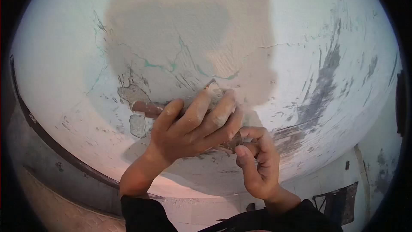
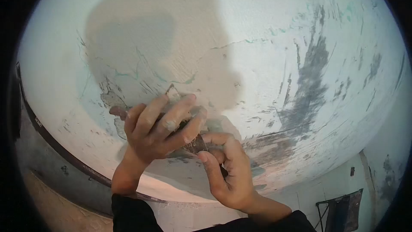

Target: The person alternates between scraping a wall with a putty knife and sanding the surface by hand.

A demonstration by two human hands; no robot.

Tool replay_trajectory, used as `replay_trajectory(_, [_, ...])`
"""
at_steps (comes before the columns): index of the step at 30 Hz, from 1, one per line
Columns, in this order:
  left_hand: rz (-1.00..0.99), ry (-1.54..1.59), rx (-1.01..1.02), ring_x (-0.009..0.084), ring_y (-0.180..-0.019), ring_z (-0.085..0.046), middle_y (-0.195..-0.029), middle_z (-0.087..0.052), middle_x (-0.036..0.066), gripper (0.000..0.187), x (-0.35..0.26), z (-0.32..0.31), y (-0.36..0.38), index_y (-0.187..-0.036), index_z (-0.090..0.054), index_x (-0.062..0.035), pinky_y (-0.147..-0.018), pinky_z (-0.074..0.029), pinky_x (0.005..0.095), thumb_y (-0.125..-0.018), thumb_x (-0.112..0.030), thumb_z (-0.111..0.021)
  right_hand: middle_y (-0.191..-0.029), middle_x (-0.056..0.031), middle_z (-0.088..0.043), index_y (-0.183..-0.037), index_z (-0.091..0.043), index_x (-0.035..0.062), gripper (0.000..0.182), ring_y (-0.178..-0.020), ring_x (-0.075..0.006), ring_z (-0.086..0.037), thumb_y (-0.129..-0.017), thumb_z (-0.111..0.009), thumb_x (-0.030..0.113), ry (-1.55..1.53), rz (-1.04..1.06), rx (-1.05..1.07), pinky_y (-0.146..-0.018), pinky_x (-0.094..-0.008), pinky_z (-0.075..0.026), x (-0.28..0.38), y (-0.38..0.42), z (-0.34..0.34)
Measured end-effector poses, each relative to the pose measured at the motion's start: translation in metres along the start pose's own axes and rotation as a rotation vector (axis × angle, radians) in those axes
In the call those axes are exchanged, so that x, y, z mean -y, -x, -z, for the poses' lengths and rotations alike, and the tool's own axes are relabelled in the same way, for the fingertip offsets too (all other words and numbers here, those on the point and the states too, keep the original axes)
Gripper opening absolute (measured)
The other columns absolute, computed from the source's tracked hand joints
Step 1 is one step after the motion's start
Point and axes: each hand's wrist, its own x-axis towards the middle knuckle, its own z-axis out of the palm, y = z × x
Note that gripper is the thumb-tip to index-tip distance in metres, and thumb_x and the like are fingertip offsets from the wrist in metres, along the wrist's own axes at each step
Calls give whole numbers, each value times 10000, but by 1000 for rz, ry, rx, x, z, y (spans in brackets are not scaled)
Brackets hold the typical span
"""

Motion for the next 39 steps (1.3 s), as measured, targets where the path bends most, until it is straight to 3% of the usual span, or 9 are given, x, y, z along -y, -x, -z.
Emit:
replay_trajectory(4, [-46,-48,4,67,-1227,-430,-1268,-593,-212,267,0,-2,0,-1094,-653,-447,-1035,-349,266,-929,-587,-498,-762,-97,-630,-1057,-614,6,116,-626,-107,-465,-988,-541,65,197,-47,91,-604,-265,-377,-6,-7,10])
replay_trajectory(7, [-47,-70,-16,62,-1247,-396,-1303,-565,-208,305,-7,-4,7,-1128,-648,-457,-1071,-309,288,-928,-609,-476,-767,-86,-630,-1007,-660,3,136,-639,-120,-458,-989,-547,75,279,114,77,-630,-282,-388,-10,-11,9])
replay_trajectory(12, [-30,-84,36,72,-1218,-397,-1292,-560,-206,367,-2,1,-3,-1180,-641,-437,-1080,-295,307,-936,-624,-442,-647,-24,-513,-1004,-663,-4,143,-602,-50,-411,-990,-533,56,203,16,60,-531,-243,-337,10,-20,5])
replay_trajectory(17, [-23,-11,13,78,-1185,-408,-1275,-563,-210,384,5,1,-2,-1201,-637,-424,-1072,-301,302,-945,-619,-429,-620,-7,-473,-981,-646,-16,120,-583,-32,-381,-983,-546,51,211,2,82,-487,-230,-306,16,-12,5])
replay_trajectory(19, [-82,20,34,78,-1149,-428,-1279,-562,-212,379,-7,4,5,-1212,-631,-427,-1060,-306,293,-941,-615,-446,-621,-6,-468,-978,-640,-17,109,-576,-34,-375,-980,-558,55,222,-27,109,-485,-231,-306,9,-12,9])
replay_trajectory(21, [-50,-1,32,77,-1099,-448,-1251,-577,-219,369,-7,4,2,-1191,-649,-423,-1029,-324,282,-935,-614,-465,-601,-9,-452,-979,-633,-17,100,-552,-32,-366,-974,-558,49,291,114,101,-477,-232,-301,1,-20,7])
replay_trajectory(23, [68,13,29,71,-1096,-448,-1215,-592,-235,352,0,4,-4,-1155,-672,-423,-1007,-338,261,-931,-610,-476,-598,-14,-448,-977,-627,-16,94,-553,-31,-369,-973,-559,49,278,60,126,-479,-233,-303,13,-21,7])
replay_trajectory(27, [-47,127,24,60,-1118,-451,-1202,-596,-260,296,1,10,-2,-1128,-676,-442,-1017,-347,233,-919,-578,-517,-588,-21,-443,-951,-612,-10,85,-560,-31,-377,-974,-550,43,254,-14,137,-486,-234,-305,19,-7,6])
replay_trajectory(39, [-14,158,10,38,-1122,-456,-1226,-603,-246,279,2,5,2,-1120,-666,-457,-1028,-350,208,-889,-566,-554,-631,-6,-469,-964,-626,-34,146,-612,-45,-385,-997,-538,78,158,-64,198,-519,-241,-320,13,-15,9])
